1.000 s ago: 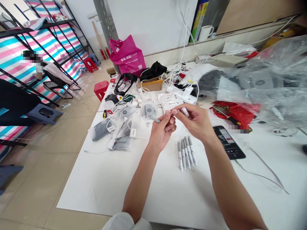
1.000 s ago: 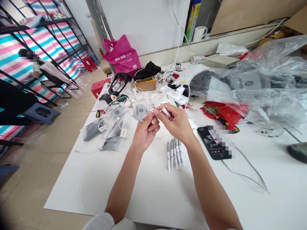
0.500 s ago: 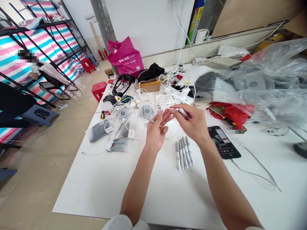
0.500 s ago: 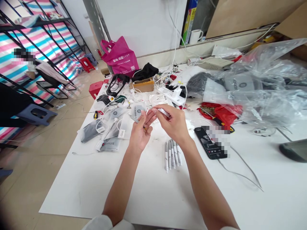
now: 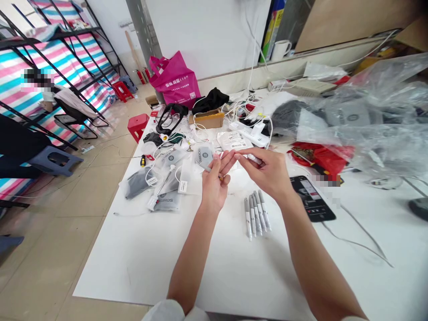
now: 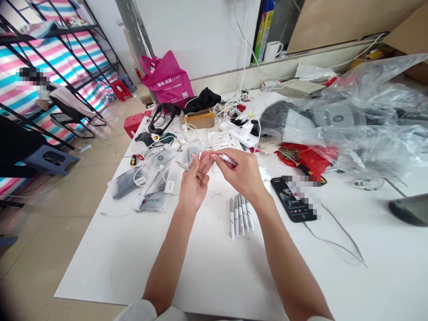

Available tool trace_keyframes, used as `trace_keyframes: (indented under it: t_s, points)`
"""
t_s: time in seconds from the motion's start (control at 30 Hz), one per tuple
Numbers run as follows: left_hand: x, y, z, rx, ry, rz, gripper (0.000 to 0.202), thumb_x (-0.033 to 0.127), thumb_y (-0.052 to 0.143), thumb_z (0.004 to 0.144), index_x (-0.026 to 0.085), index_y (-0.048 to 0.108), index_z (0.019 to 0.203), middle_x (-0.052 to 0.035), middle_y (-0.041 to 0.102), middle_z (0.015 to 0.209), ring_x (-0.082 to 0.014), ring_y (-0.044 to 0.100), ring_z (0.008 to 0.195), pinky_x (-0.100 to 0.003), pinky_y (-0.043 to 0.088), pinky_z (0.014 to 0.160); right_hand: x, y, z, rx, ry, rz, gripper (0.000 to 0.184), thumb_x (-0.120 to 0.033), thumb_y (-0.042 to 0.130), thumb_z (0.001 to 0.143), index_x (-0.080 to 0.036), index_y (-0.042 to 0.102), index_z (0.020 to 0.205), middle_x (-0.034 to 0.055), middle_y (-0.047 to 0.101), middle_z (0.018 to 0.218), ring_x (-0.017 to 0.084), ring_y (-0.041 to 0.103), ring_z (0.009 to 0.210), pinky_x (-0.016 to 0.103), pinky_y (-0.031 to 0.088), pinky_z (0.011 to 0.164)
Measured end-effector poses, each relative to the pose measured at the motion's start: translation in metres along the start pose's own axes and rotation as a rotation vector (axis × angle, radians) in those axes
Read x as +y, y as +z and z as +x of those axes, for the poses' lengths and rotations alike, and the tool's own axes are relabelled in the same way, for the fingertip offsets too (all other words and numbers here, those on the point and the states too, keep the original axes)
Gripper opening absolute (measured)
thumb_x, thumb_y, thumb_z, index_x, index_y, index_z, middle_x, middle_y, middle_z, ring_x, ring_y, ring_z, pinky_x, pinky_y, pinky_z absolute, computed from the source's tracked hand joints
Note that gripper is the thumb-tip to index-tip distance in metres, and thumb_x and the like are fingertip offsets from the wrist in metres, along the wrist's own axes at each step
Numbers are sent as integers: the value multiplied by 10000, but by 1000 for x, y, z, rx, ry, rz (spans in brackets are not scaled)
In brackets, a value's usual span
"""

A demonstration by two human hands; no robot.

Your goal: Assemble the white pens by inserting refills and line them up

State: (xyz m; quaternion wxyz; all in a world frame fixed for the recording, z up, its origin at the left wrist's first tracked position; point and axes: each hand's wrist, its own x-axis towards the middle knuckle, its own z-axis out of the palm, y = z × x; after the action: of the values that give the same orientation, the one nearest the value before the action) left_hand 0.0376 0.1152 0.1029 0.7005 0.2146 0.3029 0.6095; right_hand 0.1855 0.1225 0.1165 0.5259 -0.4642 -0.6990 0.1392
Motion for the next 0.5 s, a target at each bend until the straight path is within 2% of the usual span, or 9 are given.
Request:
trace_keyframes:
  t_s: [0.23, 0.5]
  points:
    - [-3, 0, -2, -56, -15, 79, 335, 456, 757, 993, 158, 804, 1139, -191, 773, 1330, -300, 730, 1300, -138, 304, 464, -5, 2, 0, 88, 81, 51, 221, -370, 723, 964, -203, 858, 1015, 44, 814, 856, 115, 558, 565, 260, 442, 545]
    - [-2, 1, -3, -122, -7, 169, 402, 501, 842, 901, 173, 826, 1134, -182, 801, 1258, -295, 761, 1214, -152, 276, 476, -6, 2, 1, 108, 85, 89, 239, -416, 748, 956, -216, 869, 1002, 60, 832, 900, 180, 726, 738, 277, 568, 671]
